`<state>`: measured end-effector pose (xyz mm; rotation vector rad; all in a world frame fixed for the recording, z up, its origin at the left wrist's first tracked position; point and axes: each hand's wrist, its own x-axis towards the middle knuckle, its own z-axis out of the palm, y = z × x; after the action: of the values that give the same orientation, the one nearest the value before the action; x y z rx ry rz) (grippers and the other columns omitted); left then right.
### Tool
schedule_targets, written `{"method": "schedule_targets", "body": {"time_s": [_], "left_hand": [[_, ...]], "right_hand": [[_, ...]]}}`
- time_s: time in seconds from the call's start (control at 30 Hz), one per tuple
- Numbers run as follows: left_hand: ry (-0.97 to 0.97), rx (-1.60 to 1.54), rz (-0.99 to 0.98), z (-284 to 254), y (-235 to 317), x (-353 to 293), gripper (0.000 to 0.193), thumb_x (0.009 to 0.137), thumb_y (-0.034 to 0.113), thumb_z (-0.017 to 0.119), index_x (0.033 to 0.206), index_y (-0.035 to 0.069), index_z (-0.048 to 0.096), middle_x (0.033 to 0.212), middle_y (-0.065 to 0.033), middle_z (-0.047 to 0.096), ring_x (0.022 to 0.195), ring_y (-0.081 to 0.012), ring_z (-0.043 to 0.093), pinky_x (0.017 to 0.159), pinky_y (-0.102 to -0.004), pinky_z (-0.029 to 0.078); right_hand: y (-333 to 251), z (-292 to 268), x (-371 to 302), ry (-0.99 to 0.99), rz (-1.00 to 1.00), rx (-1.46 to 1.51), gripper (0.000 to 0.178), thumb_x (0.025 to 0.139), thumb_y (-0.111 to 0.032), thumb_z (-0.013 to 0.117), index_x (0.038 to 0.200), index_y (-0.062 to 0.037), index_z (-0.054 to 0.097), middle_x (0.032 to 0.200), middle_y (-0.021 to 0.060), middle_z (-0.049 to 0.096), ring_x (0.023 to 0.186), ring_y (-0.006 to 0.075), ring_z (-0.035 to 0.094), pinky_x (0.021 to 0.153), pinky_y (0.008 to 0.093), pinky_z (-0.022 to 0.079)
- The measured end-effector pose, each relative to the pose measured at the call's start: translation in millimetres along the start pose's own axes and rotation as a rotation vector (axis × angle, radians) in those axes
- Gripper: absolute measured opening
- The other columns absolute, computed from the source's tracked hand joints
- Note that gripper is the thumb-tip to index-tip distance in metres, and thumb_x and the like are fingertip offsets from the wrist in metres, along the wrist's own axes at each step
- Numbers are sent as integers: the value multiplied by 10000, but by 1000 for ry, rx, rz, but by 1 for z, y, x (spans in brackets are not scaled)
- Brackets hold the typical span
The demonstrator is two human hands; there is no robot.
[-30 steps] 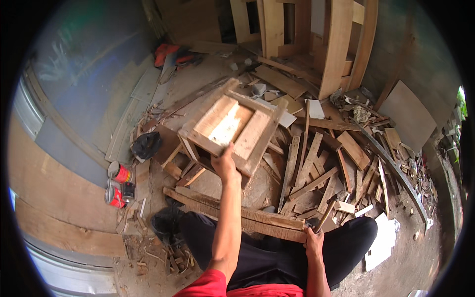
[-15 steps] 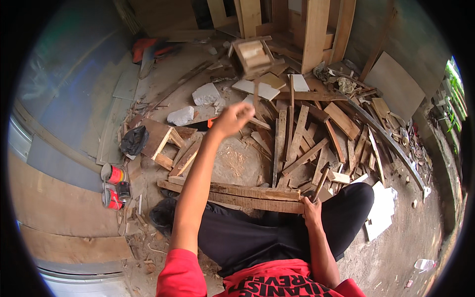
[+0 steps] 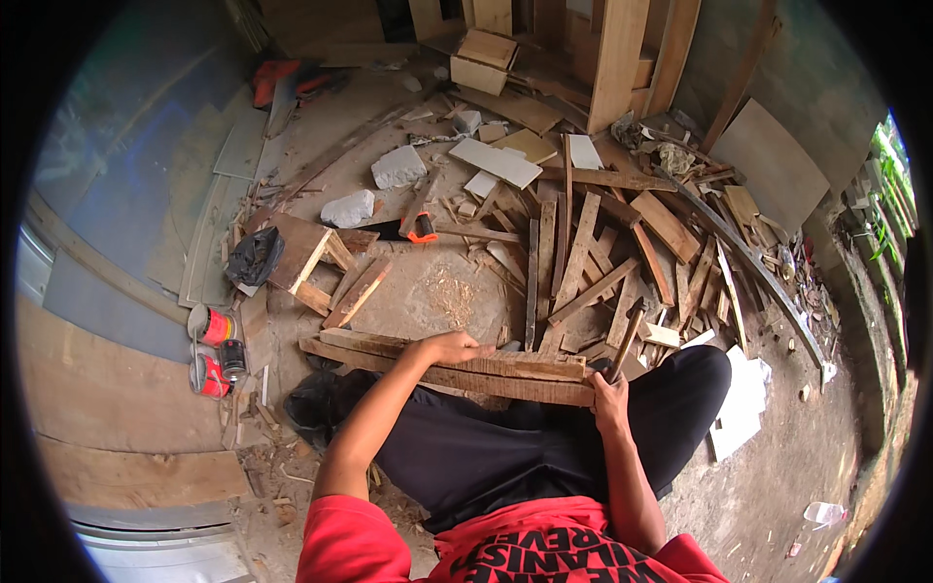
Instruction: The person sits on the floor and uses a hammer to break wooden planks into smaller pieces. They repeatedly position the wood and strike it with the hammer, creating a pile of wood fragments.
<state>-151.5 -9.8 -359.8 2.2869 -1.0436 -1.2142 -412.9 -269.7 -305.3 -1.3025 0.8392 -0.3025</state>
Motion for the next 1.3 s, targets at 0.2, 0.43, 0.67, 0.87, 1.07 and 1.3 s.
{"method": "schedule_targets", "body": {"time_s": [0.2,0.43,0.67,0.87,1.07,1.3], "left_hand": [[386,219,236,8,15,-31,964,699,866,552,965,-50,690,912,-216,664,910,-358,656,771,-468,515],[718,210,326,0,37,-57,933,657,811,657,956,-73,660,934,-209,634,895,-405,640,756,-454,524],[1067,218,388,-33,86,-84,869,634,762,718,906,-61,658,861,-168,630,795,-345,656,699,-412,534],[1264,164,384,-59,124,-103,838,560,765,762,903,4,692,870,-99,637,764,-294,681,655,-399,563],[1280,156,436,-56,133,-108,806,552,751,777,891,27,682,870,-76,639,766,-275,682,642,-387,564],[1218,62,402,-33,122,-74,776,525,656,844,912,5,673,884,-107,650,798,-299,668,704,-383,553]], "right_hand": [[-11,11,-4,16,33,42,149,854,-155,647,806,-119,511,617,-26,490,389,71,385,344,234,283],[-42,6,1,1,-84,184,260,794,-116,736,911,-68,508,826,18,595,700,94,548,615,239,442],[-153,24,1,-95,-356,141,250,821,-95,711,970,-41,519,934,49,644,760,82,558,684,239,446],[-210,31,9,-141,-554,118,295,807,-78,700,1026,-36,507,972,71,667,749,91,590,665,228,462],[-218,22,-7,-194,-553,285,376,786,-69,719,1072,-29,478,1011,123,650,822,126,616,742,245,496],[-191,7,10,-130,-505,228,336,806,-51,698,1071,-16,494,1008,107,636,844,144,619,731,255,502]]}}
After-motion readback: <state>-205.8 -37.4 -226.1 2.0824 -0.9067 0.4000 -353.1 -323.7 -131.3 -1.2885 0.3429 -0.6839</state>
